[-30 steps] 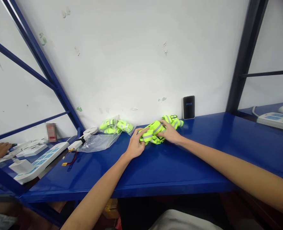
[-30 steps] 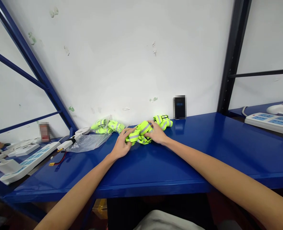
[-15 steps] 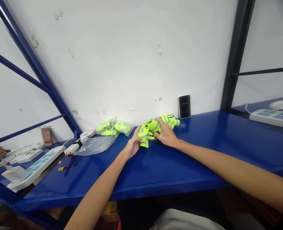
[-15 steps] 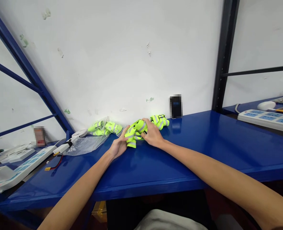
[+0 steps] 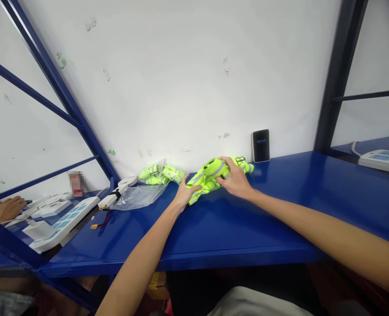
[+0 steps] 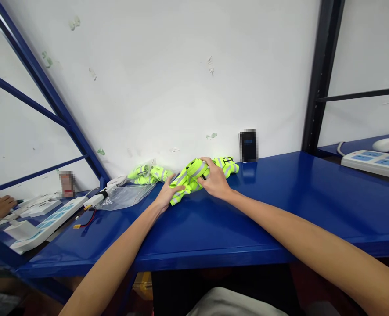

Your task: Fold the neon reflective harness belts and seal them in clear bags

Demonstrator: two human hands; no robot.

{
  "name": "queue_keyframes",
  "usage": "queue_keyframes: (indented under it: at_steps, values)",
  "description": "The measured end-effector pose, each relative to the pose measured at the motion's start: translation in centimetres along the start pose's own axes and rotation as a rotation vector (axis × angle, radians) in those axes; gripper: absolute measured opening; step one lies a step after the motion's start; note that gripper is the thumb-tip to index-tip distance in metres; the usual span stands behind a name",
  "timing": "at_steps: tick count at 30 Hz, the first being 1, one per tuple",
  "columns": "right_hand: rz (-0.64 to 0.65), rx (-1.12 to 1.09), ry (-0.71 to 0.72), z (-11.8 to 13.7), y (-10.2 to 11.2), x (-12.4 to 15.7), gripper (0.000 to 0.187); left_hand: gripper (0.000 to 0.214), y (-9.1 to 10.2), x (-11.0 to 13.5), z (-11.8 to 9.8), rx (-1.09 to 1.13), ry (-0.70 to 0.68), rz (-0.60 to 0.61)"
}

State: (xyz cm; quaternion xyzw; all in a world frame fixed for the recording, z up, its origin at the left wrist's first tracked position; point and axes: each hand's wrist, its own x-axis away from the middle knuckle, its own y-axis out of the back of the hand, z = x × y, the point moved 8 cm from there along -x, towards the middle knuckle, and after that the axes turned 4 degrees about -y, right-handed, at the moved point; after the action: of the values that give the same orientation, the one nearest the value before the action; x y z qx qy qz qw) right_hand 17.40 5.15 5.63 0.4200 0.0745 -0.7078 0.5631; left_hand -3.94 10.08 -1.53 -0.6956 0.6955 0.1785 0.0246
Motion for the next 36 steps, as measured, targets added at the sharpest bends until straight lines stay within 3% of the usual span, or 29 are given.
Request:
queue_keyframes:
  at_steps: [3, 5, 9, 13, 19, 24, 28, 30, 33, 34, 36]
  values:
    - [-0.005, 0.039, 0.038, 0.3, -0.2, -0.2, 0.057, 0.044, -0.3, -0.3, 0.0, -0.087, -0.030, -0.015]
    - [-0.013, 0.075, 0.056, 0.0, -0.3, -0.4, 0.057, 0.031, -0.7, -0.3, -0.4, -0.146, -0.076, -0.002]
    - [-0.040, 0.159, 0.069, -1.7, -0.8, -1.2, 0.059, 0.040, -2.6, 0.4, -1.0, -0.140, -0.085, 0.118]
    - [-0.033, 0.283, 0.119, -2.6, -2.3, -1.7, 0.057, 0.040, -4.1, 1.9, -1.8, -0.196, -0.120, 0.161]
    - [0.082, 0.580, 0.289, -2.2, -5.3, -1.5, 0.057, 0.028, -5.7, 3.6, -2.0, -0.173, -0.143, 0.266]
    - [0.177, 0.785, 0.310, -2.7, -6.7, -1.3, 0.054, 0.031, -5.9, 3.7, -2.0, -0.199, -0.078, 0.306]
    - [0.323, 0.812, 0.278, -3.7, -8.2, -1.1, 0.053, 0.029, -6.1, 4.0, -1.9, -0.243, -0.007, 0.370]
    - [0.401, 0.769, 0.275, -4.1, -8.8, -1.0, 0.052, 0.036, -5.1, 3.9, -2.6, -0.339, -0.073, 0.238]
    - [0.500, 0.615, 0.303, -4.1, -9.0, -1.0, 0.049, 0.066, -3.5, 4.4, -4.3, -0.373, -0.227, 0.048]
    - [0.546, 0.526, 0.303, -4.0, -8.9, -0.9, 0.047, 0.075, -3.6, 4.7, -4.9, -0.333, -0.283, 0.074]
    - [0.654, 0.301, 0.256, -3.8, -8.5, -0.8, 0.041, 0.088, -4.7, 5.6, -5.9, -0.247, -0.407, 0.240]
